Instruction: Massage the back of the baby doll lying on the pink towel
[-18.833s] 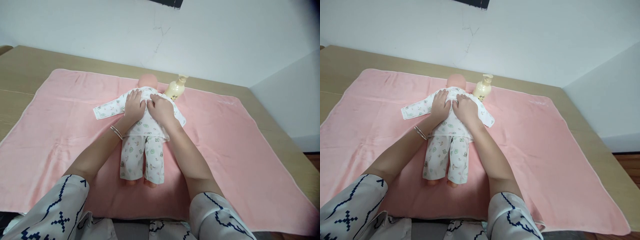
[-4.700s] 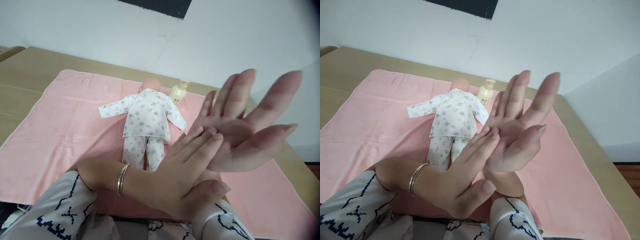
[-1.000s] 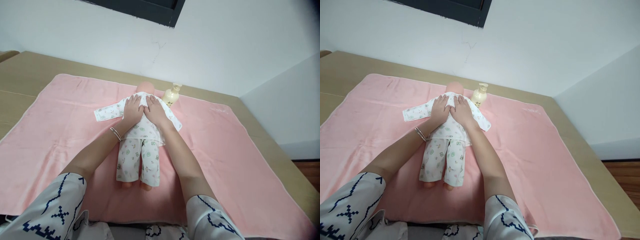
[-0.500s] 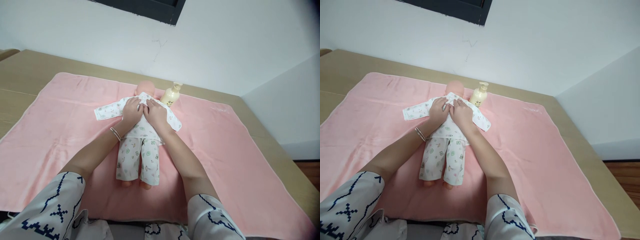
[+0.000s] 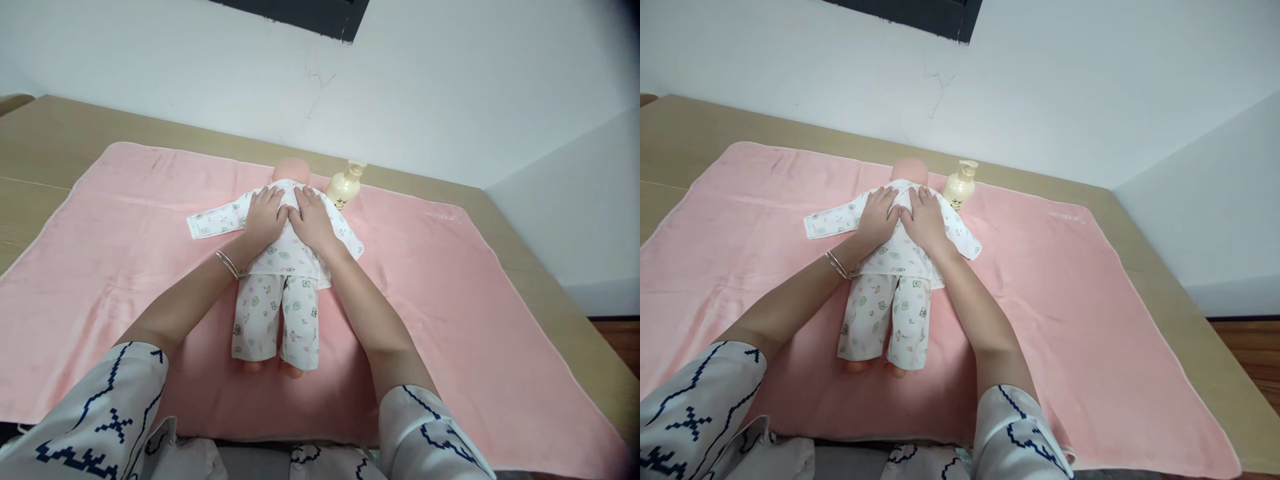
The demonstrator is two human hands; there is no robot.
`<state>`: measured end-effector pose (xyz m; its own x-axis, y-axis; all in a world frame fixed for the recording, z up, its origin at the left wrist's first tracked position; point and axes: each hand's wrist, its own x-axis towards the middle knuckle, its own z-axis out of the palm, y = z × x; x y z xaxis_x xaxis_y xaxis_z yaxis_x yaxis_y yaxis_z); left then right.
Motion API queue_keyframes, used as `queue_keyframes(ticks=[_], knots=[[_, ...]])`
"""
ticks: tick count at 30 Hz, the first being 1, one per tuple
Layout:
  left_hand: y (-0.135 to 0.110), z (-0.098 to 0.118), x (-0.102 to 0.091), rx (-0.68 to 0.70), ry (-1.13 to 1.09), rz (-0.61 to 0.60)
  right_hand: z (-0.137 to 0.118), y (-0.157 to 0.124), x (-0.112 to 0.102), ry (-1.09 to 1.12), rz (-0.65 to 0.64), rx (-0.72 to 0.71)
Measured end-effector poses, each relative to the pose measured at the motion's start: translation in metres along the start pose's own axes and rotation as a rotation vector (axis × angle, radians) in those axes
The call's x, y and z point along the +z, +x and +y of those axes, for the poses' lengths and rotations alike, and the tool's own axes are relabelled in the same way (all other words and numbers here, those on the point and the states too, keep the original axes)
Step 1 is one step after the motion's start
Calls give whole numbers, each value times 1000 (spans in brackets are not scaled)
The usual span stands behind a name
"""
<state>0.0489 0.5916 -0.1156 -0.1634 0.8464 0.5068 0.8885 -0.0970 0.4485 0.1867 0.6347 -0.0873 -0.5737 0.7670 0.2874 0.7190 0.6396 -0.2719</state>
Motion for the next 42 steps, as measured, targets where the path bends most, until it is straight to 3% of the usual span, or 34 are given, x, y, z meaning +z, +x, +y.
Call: queue_keyframes(ticks=[6, 14, 18, 22, 26, 30, 33, 37, 42], knots=[[-9, 10, -3, 52, 45, 77, -34, -21, -2, -144, 83, 120], [-5, -3, 10, -20, 0, 72, 8, 6, -2, 57, -31, -23], [-12, 3, 2, 64, 31, 118, -13, -6, -9, 3, -32, 54], [-18, 9, -2, 27, 24, 157, -38, -21, -21, -44, -52, 129], [-13, 2, 5, -26, 1, 179, -19, -9, -17, 9, -46, 109], [-8, -5, 8, 45, -15, 161, 3, 2, -6, 48, -41, 2], [-12, 0, 1, 80, -4, 158, -11, -7, -8, -17, -33, 26], [-18, 10, -7, 4, 19, 180, -39, -27, -17, -120, -21, 87], [-12, 3, 1, -70, -21, 147, -23, -15, -15, -25, -28, 92]])
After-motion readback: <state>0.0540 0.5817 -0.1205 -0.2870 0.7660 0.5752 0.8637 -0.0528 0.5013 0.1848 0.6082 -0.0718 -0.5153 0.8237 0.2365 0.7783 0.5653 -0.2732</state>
